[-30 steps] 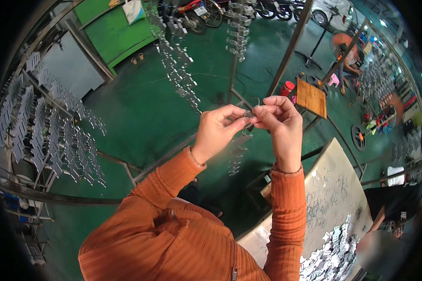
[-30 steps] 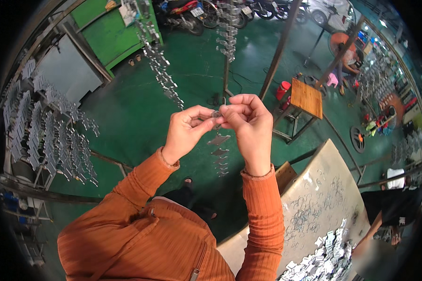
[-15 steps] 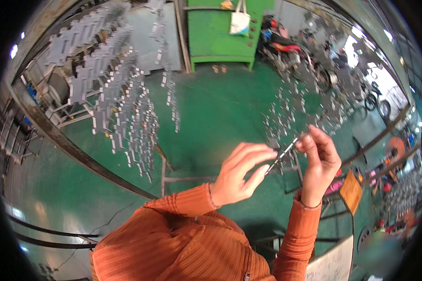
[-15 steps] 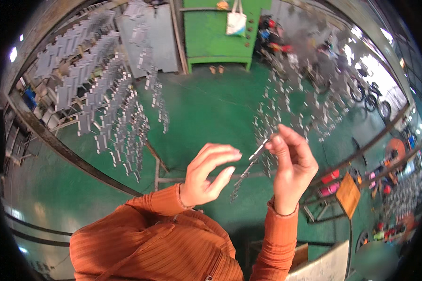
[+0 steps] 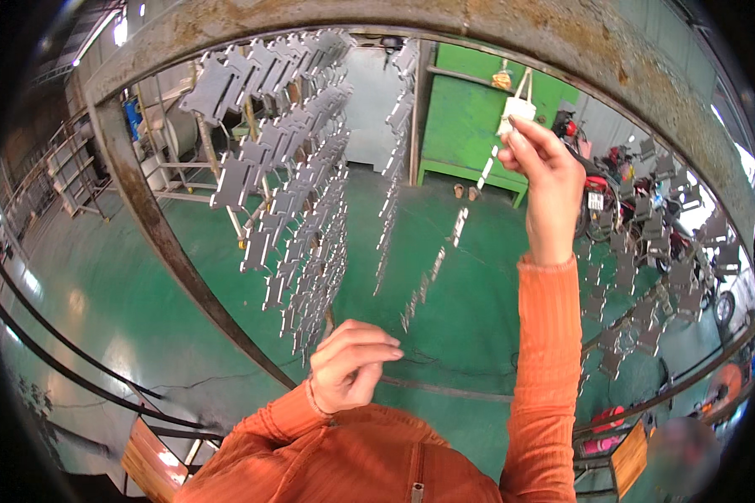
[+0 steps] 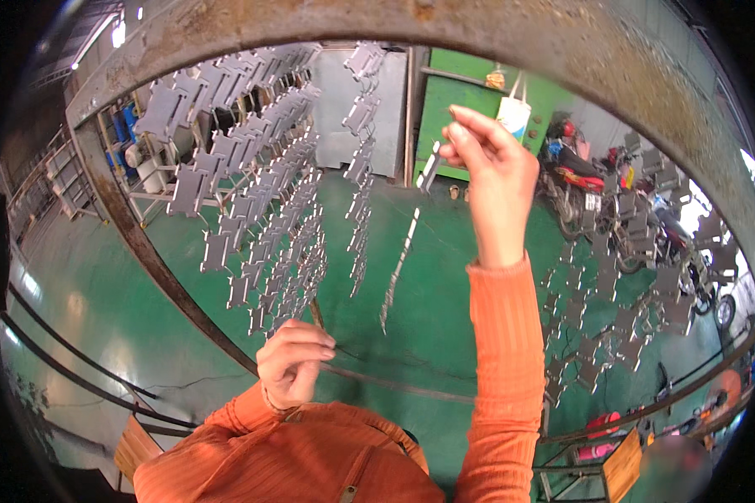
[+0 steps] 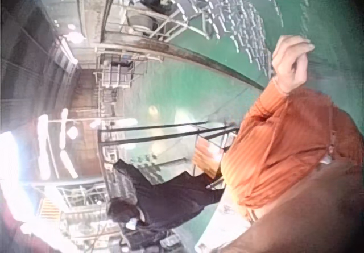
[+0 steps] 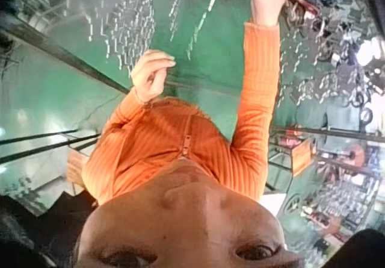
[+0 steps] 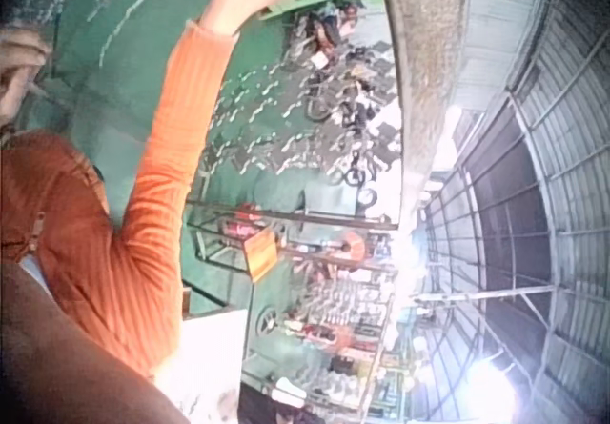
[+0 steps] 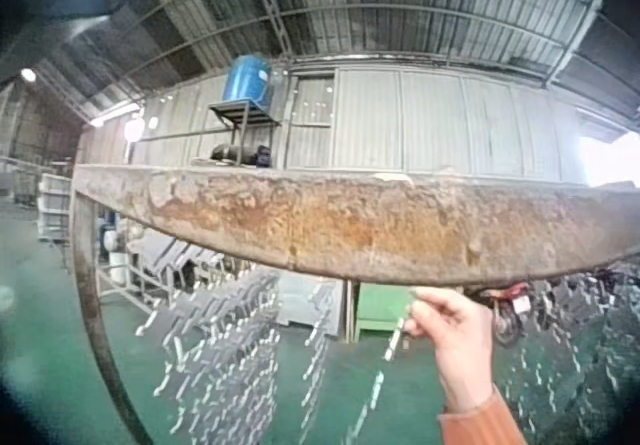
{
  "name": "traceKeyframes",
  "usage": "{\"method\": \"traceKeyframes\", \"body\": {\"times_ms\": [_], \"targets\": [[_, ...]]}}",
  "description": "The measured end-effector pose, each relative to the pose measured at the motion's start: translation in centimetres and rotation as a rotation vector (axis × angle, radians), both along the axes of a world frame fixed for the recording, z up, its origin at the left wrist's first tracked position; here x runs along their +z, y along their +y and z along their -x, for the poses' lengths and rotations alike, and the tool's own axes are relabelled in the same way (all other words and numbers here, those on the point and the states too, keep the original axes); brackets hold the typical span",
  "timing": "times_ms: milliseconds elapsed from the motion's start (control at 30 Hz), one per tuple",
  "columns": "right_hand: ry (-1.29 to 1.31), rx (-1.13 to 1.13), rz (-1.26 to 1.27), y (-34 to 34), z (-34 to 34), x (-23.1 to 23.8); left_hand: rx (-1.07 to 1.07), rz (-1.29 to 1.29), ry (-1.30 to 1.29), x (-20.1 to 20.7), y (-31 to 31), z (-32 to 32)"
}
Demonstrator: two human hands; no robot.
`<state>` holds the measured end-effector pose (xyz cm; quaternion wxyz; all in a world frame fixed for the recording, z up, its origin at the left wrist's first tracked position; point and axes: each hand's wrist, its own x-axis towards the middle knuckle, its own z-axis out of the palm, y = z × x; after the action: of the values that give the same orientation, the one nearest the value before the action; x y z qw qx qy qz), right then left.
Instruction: The person hooks metal parts onto wire hangers by hand, one at a time, and then hangs the loaded wire hangers onto a rack.
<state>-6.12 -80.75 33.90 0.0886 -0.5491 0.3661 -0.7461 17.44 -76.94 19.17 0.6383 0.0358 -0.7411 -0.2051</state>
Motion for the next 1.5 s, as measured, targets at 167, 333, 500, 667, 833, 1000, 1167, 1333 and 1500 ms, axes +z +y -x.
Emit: {"method": "traceKeyframes", "body": {"times_ms": [167,333,500,667,833,1000,1167,1333,1500], "targets": [[0.098,0.096,0.014,-6.2,0.3,2.7,0.242,-0.072,0.041,-0.6,0.9,-1.2],[0.183,-0.206,0.235,-15.5,2.1,3.5,0.393,-0.118,0.029,-0.9,2.0,-1.9],[0.164,-0.051,0.412,-19.1,0.3,5.9,0.485,-0.209,0.069,-1.6,3.5,-2.5],[-0.077,0.398,0.186,-15.2,-2.2,8.2,0.553,-0.230,0.105,-2.2,4.1,-3.2],[-0.084,0.214,0.098,-20.1,-0.2,8.8,0.578,-0.240,0.110,-2.1,4.3,-3.1],[0.085,0.231,0.138,-22.1,0.2,9.1,0.542,-0.216,0.118,-2.4,4.5,-3.4],[0.037,0.250,0.189,-19.9,-2.2,8.6,0.350,-0.104,0.082,-2.5,4.5,-3.3],[0.071,0.042,0.230,-15.2,-1.0,6.7,-0.271,0.147,-0.183,-0.8,3.5,-0.7],[0.193,-0.103,-0.044,-6.3,-2.2,-6.0,-0.732,0.122,-0.252,-1.5,3.0,4.7]]}}
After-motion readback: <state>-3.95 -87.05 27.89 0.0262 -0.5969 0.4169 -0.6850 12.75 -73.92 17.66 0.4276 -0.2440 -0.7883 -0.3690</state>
